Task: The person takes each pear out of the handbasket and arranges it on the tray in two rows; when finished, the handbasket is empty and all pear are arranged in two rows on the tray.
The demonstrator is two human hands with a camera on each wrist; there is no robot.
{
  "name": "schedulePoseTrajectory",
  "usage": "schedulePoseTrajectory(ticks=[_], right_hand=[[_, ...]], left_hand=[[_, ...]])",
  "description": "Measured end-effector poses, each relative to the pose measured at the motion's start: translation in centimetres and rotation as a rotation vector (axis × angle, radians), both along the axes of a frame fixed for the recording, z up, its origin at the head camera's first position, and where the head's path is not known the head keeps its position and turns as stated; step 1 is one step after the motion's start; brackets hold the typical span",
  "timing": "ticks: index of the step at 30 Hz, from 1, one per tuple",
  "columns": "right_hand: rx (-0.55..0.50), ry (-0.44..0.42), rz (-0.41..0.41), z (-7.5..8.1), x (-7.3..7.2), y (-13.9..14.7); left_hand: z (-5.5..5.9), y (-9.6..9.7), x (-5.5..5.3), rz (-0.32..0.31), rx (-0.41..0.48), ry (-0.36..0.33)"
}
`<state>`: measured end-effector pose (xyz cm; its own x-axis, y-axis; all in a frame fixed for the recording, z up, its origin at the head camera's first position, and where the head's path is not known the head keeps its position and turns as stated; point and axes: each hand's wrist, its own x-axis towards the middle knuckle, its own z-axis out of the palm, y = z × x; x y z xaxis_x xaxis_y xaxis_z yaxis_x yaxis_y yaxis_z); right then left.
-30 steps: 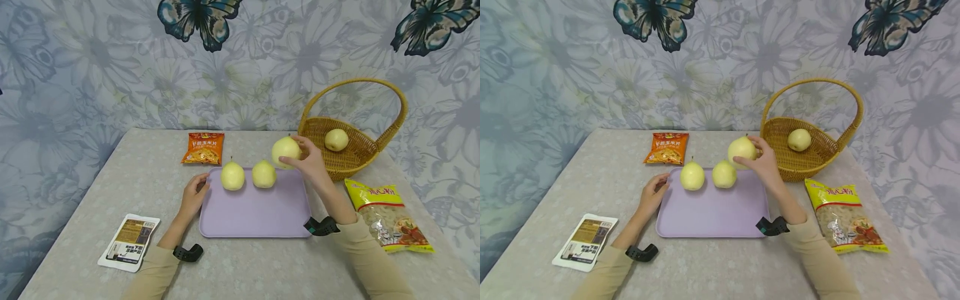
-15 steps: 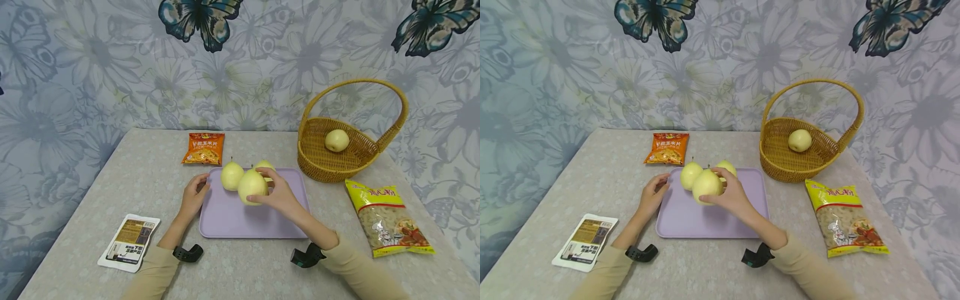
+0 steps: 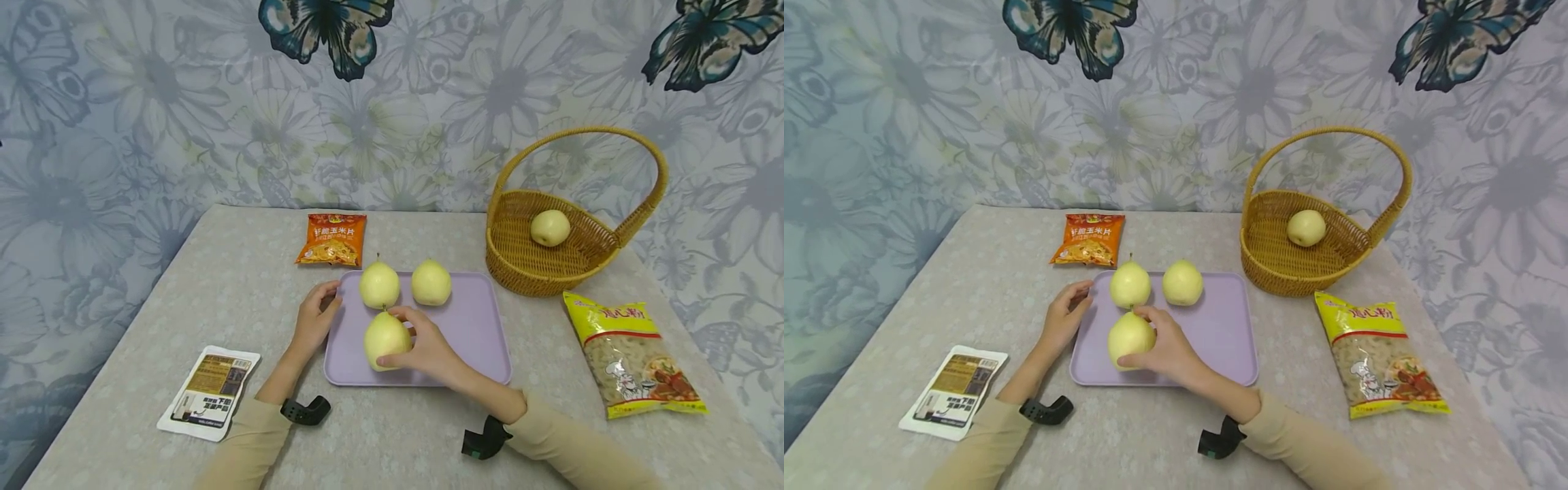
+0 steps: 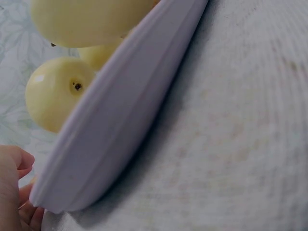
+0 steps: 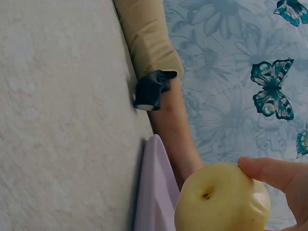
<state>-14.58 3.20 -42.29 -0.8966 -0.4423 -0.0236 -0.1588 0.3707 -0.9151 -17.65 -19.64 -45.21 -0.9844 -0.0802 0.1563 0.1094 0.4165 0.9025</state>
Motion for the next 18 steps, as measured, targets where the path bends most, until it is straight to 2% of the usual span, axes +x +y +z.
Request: schedulePoseTrajectory(ticks=[6,10,13,18], right_hand=[[0.047,0.009,0.023,-0.5,0.2,-0.2],[0.056,0.05,0.05,-0.8,0.1,-0.1],[0.058,0.058,0.068,-1.1,0.1,-0.1],[0.095,0.016,0.085,-0.9,0.2,-0.4]], left_hand=[[0.1,0.1,-0.1,-0.004,0.015,-0.007],[0.0,0.0,-0.2,-0.007,0.005,-0.01],[-1.2,-0.5,-0.8,-0.006,0.016,-0.001],[-3.2,-1.2,-1.5,0.006,0.005,0.009]])
